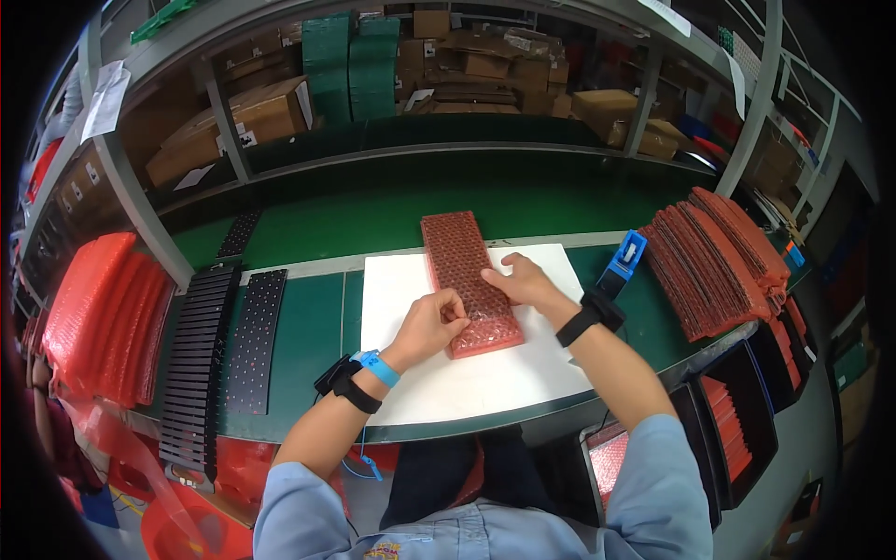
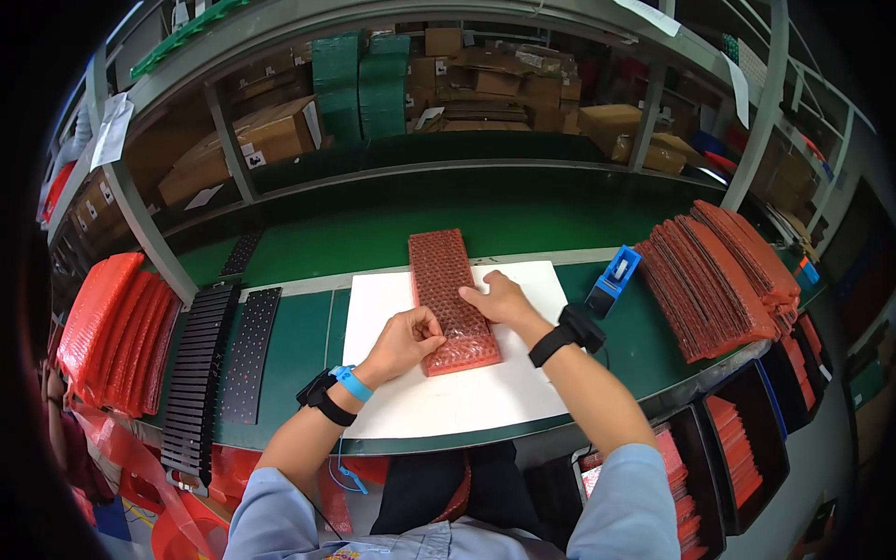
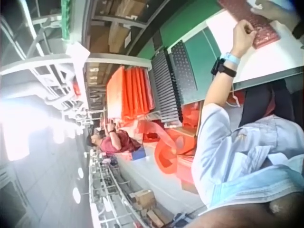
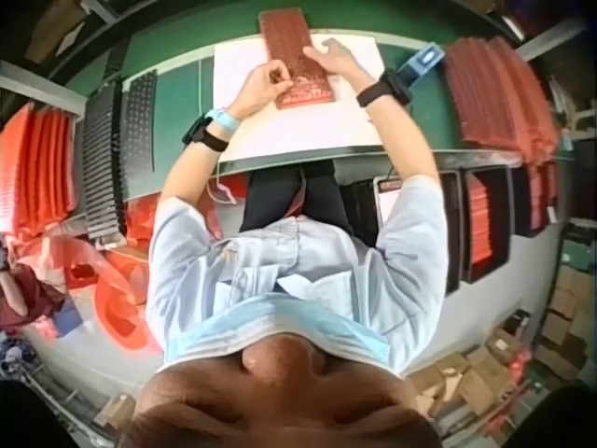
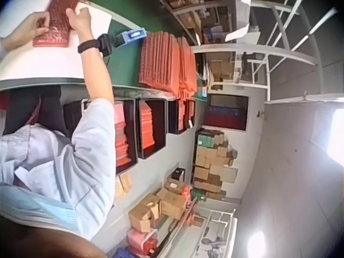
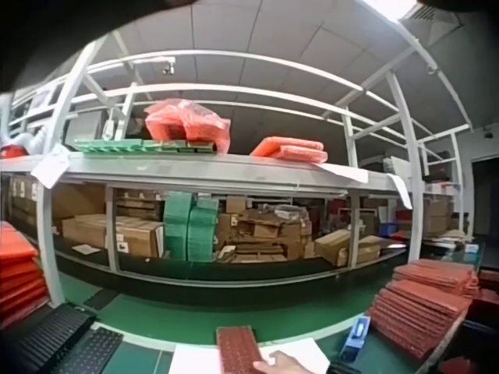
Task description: The person wraps circuit boards in bubble wrap, securing the ends with tape, and then wraps the entire stack in more bubble wrap. They repeat this process for several boards, taping each one before setting the bundle aside.
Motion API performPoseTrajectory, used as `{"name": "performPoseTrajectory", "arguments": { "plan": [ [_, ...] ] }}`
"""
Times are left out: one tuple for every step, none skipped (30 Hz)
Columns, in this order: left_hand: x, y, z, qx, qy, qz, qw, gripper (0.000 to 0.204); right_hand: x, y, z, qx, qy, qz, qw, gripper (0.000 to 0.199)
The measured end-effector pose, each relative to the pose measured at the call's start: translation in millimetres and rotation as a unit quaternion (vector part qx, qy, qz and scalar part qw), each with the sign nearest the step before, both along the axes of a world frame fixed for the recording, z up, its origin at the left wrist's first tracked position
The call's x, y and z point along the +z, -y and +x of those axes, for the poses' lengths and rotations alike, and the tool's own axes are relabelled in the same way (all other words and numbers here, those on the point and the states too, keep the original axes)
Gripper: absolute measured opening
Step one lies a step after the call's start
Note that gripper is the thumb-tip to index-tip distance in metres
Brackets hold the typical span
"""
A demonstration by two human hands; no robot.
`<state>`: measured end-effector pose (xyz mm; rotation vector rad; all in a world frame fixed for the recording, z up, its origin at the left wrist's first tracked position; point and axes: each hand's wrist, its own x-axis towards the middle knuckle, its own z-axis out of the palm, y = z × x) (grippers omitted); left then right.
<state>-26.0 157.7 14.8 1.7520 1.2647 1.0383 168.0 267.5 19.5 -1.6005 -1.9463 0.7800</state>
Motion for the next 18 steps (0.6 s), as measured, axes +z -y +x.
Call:
{"name": "performPoseTrajectory", "arguments": {
  "plan": [
    [-3, -1, -2, 0.003, -0.002, 0.004, 1.0, 0.016, 2, -1, -7, 0.003, -0.002, 0.004, 1.0, 0.07],
    [-6, -2, -3, 0.003, 0.009, 0.006, 1.0, 0.015, 8, -1, -15, 0.004, -0.008, -0.056, 0.998, 0.069],
    [-7, -2, -4, 0.002, 0.019, 0.009, 1.0, 0.015, 14, -2, -23, 0.006, -0.015, -0.115, 0.993, 0.068],
    [-7, -2, -6, 0.002, 0.03, 0.013, 0.999, 0.015, 19, 0, -26, 0.008, -0.021, -0.174, 0.985, 0.067],
    [-4, -1, -9, 0.003, 0.029, 0.018, 0.999, 0.015, 21, 0, -26, 0.01, -0.022, -0.169, 0.985, 0.067],
    [0, -1, -12, -0.004, 0.045, 0.001, 0.999, 0.014, 22, 1, -27, 0.022, -0.094, -0.172, 0.98, 0.063],
    [3, -1, -16, -0.011, 0.062, -0.015, 0.998, 0.015, 23, 1, -28, 0.036, -0.164, -0.175, 0.97, 0.058],
    [7, 0, -22, -0.016, 0.079, -0.032, 0.996, 0.016, 22, 3, -30, 0.052, -0.232, -0.179, 0.955, 0.053],
    [15, 1, -33, -0.01, 0.079, -0.028, 0.996, 0.016, 20, 6, -32, 0.059, -0.231, -0.177, 0.955, 0.053],
    [26, -1, -48, 0.059, 0.105, -0.047, 0.992, 0.021, 17, 11, -31, 0.073, -0.319, -0.209, 0.921, 0.049],
    [39, -1, -63, 0.129, 0.132, -0.064, 0.981, 0.028, 14, 17, -32, 0.09, -0.402, -0.241, 0.879, 0.045],
    [48, -3, -69, 0.196, 0.162, -0.078, 0.964, 0.035, 13, 20, -31, 0.105, -0.479, -0.269, 0.829, 0.041],
    [53, -2, -71, 0.201, 0.167, -0.069, 0.963, 0.035, 8, 26, -34, 0.114, -0.474, -0.265, 0.832, 0.041],
    [56, 0, -70, 0.163, 0.229, -0.082, 0.956, 0.043, 4, 36, -36, 0.128, -0.553, -0.321, 0.758, 0.04],
    [58, 2, -67, 0.121, 0.288, -0.094, 0.945, 0.05, 2, 45, -38, 0.137, -0.624, -0.375, 0.672, 0.04],
    [60, 4, -63, 0.076, 0.345, -0.106, 0.93, 0.057, 4, 55, -41, 0.144, -0.62, -0.372, 0.676, 0.04],
    [56, 7, -59, 0.08, 0.347, -0.1, 0.929, 0.057, 5, 66, -47, 0.149, -0.629, -0.347, 0.679, 0.039],
    [51, 10, -51, 0.05, 0.355, -0.067, 0.931, 0.062, 6, 70, -51, 0.153, -0.64, -0.32, 0.682, 0.039]
  ]
}}
